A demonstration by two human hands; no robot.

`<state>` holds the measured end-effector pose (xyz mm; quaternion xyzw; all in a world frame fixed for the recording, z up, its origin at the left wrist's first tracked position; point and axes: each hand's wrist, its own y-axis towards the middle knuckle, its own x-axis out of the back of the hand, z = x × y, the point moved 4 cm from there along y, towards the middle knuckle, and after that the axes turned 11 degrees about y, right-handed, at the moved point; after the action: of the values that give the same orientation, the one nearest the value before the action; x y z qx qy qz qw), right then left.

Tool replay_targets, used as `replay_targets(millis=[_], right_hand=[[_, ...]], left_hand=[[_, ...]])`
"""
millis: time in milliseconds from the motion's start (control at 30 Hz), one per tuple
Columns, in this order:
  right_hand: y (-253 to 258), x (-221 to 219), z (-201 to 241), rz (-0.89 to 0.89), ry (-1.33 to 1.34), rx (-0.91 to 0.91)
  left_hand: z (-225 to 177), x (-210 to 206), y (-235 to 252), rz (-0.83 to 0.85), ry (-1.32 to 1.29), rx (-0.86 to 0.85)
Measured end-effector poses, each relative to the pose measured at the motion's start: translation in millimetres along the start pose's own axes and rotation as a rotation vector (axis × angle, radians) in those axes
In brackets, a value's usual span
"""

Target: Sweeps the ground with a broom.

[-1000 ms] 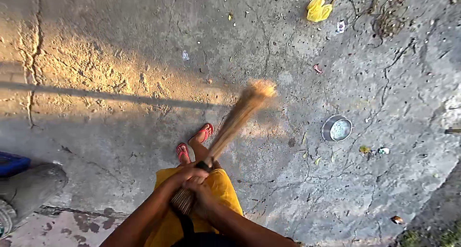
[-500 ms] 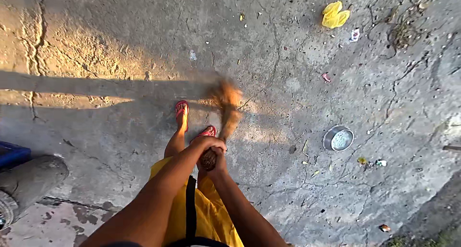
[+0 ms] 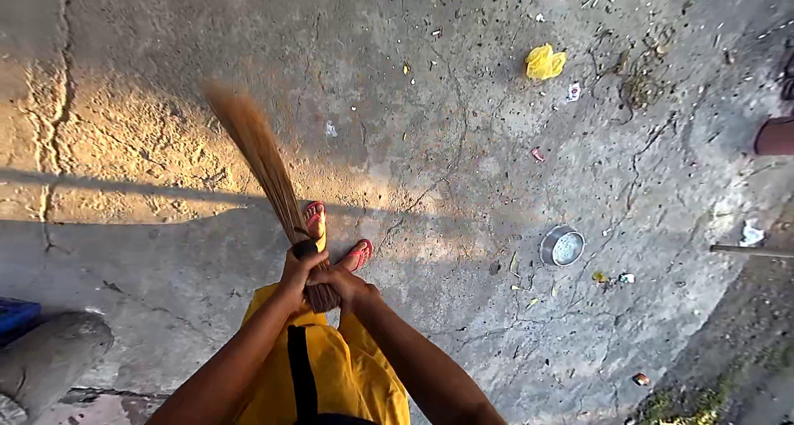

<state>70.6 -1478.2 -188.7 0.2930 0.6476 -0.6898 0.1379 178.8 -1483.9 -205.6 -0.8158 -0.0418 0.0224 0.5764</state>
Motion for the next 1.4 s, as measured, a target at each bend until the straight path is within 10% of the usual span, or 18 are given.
replay_targets(millis=[233, 400, 567, 733, 967, 1133, 1400], right_hand=[[-3.2, 49.9, 30.5, -0.401, 0.765, 0.382], [-14.7, 21.6, 61.8, -0.568, 0.677, 0.609], [-12.3, -0.7, 57.3, -0.231, 0.275, 0.364], [19.0, 13.2, 157.0, 0.01, 0.072, -0.029], [-29.3, 105.0, 205.8, -0.443, 1.021, 0.583], [-69.0, 84.7, 253.4, -0.525, 0.843, 0.693], [-16.4, 37.4, 318.0, 0.062, 0.284, 0.222]], left_hand=[[-49.6, -110.4, 85.8, 0.675, 0.862, 0.097], [-91.2, -126.3, 65.1, 0.938, 0.636, 0.0], [-84.5, -50.1, 37.0, 0.475, 0.204, -0.089], [-130.6, -51.2, 81.9, -0.077, 0.013, -0.126], [-187.0, -245.5, 144.4, 0.742, 1.009, 0.26], [-241.9, -283.5, 115.7, 1.105, 0.796, 0.076], [-303.2, -149.2, 110.9, 0.055, 0.24, -0.143]])
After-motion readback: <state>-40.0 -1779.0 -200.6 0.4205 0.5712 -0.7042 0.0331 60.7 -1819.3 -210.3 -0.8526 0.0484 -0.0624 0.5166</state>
